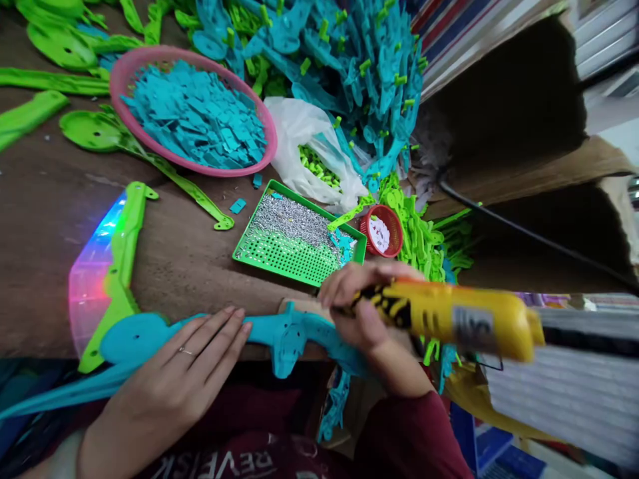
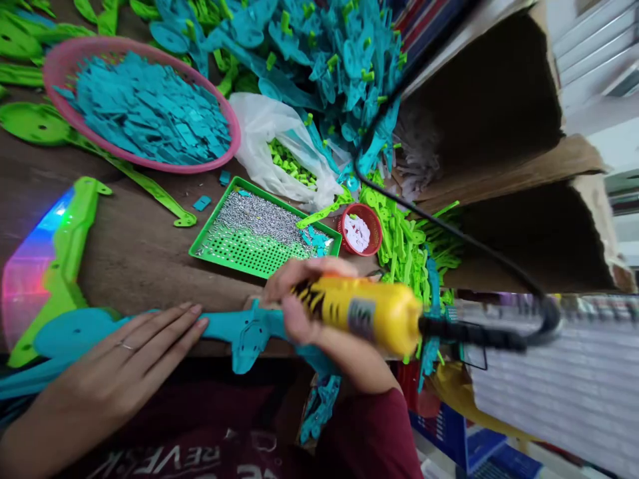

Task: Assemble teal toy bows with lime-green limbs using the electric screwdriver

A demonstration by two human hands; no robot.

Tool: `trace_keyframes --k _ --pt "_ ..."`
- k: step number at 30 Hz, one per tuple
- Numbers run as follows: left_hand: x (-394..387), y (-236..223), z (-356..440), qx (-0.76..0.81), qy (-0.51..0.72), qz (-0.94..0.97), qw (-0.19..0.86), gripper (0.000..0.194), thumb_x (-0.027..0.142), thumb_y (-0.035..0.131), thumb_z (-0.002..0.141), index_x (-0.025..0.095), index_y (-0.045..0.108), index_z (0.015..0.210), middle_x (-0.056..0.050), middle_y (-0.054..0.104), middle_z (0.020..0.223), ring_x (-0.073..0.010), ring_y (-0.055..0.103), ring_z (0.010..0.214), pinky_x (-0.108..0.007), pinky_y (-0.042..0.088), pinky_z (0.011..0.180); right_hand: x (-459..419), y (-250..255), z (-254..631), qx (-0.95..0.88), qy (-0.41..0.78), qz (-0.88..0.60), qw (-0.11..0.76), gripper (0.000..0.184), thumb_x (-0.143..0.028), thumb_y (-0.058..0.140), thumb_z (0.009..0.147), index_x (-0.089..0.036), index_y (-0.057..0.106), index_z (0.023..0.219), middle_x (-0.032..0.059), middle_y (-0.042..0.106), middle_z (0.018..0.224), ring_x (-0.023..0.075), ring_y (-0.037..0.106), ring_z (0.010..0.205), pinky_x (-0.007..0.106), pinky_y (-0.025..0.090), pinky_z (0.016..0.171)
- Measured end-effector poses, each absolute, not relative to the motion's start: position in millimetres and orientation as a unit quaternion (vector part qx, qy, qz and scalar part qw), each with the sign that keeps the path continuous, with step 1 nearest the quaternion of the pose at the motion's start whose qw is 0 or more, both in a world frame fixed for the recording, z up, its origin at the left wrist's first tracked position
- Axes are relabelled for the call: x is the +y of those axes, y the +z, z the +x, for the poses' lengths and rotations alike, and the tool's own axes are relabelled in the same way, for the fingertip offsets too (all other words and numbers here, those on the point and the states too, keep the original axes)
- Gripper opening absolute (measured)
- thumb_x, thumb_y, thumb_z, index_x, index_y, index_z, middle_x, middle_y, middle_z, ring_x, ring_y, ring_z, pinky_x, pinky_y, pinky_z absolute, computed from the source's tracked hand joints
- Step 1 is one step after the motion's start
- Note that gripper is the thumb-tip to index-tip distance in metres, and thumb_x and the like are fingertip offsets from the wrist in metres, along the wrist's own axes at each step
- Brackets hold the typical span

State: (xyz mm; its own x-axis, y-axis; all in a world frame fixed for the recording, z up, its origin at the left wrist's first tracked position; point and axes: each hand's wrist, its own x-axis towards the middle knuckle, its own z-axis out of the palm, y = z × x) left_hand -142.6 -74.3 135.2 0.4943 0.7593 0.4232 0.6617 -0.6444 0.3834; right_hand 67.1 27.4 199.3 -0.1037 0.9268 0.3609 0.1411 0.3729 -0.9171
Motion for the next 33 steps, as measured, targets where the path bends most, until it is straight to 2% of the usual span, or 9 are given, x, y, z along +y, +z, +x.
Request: trace_keyframes --k 3,8,15,18,21,25,27,33 --pt "-78 131 -143 0.426 0.285 0.853 0.101 0.055 0.007 0.03 0.096 0.007 0.035 0.151 -0.02 0.054 0.144 -0.0353 0.057 0.127 -0.055 0.041 0.108 71 186 69 -0.615 0.297 -0.414 0.601 0.035 -0.047 0.057 0.087 -0.032 0.036 0.11 -0.0106 0.041 0.058 0.0108 0.047 0.043 0.026 0.044 0.043" --pt "-85 127 -143 0.441 0.284 0.839 0.144 0.058 0.008 0.029 0.096 0.012 0.031 0.154 -0.015 0.05 0.149 -0.0325 0.049 0.136 -0.055 0.033 0.117 98 150 72 -0.586 0.29 -0.448 0.609 0.037 -0.049 0.057 0.085 -0.029 0.039 0.11 -0.009 0.039 0.061 0.0102 0.044 0.046 0.026 0.044 0.045" --pt "-86 128 -144 0.448 0.283 0.832 0.163 0.058 0.011 0.029 0.096 0.013 0.032 0.154 -0.014 0.049 0.15 -0.0312 0.047 0.138 -0.055 0.031 0.119 99 145 76 -0.587 0.29 -0.468 0.594 0.034 -0.048 0.057 0.083 -0.029 0.04 0.106 -0.0088 0.042 0.061 0.0106 0.045 0.045 0.027 0.046 0.045" --pt "-84 130 -144 0.446 0.285 0.833 0.16 0.058 0.01 0.029 0.096 0.012 0.032 0.154 -0.015 0.049 0.15 -0.0323 0.048 0.137 -0.054 0.033 0.117 101 153 73 -0.586 0.278 -0.485 0.586 0.035 -0.05 0.057 0.083 -0.03 0.038 0.105 -0.0094 0.042 0.059 0.0105 0.044 0.043 0.027 0.045 0.044" --pt "-80 133 -144 0.437 0.283 0.841 0.148 0.057 0.009 0.027 0.096 0.011 0.033 0.153 -0.016 0.051 0.148 -0.0333 0.052 0.133 -0.054 0.036 0.112 87 179 65 -0.577 0.286 -0.467 0.606 0.031 -0.043 0.057 0.085 -0.03 0.04 0.108 -0.009 0.042 0.06 0.0108 0.047 0.045 0.026 0.044 0.043" --pt "-76 139 -143 0.427 0.289 0.847 0.126 0.056 0.007 0.026 0.096 0.006 0.032 0.152 -0.019 0.058 0.14 -0.0333 0.059 0.124 -0.052 0.042 0.104 37 216 55 -0.606 0.368 -0.393 0.586 0.026 -0.033 0.056 0.089 -0.033 0.043 0.112 -0.0091 0.045 0.059 0.0116 0.051 0.044 0.024 0.047 0.039" --pt "-75 141 -142 0.426 0.298 0.846 0.118 0.054 0.006 0.026 0.097 0.004 0.034 0.15 -0.019 0.06 0.138 -0.0333 0.06 0.122 -0.051 0.042 0.101 12 219 53 -0.623 0.396 -0.378 0.559 0.03 -0.034 0.057 0.088 -0.034 0.043 0.115 -0.0093 0.048 0.058 0.0124 0.053 0.043 0.025 0.049 0.037" --pt "-72 144 -140 0.424 0.315 0.843 0.102 0.044 0.004 0.027 0.097 0.001 0.053 0.133 -0.02 0.064 0.132 -0.0329 0.063 0.116 -0.049 0.042 0.099 -14 194 50 -0.61 0.398 -0.381 0.569 0.033 -0.037 0.057 0.086 -0.034 0.041 0.115 -0.0099 0.048 0.058 0.0118 0.051 0.04 0.024 0.048 0.036"
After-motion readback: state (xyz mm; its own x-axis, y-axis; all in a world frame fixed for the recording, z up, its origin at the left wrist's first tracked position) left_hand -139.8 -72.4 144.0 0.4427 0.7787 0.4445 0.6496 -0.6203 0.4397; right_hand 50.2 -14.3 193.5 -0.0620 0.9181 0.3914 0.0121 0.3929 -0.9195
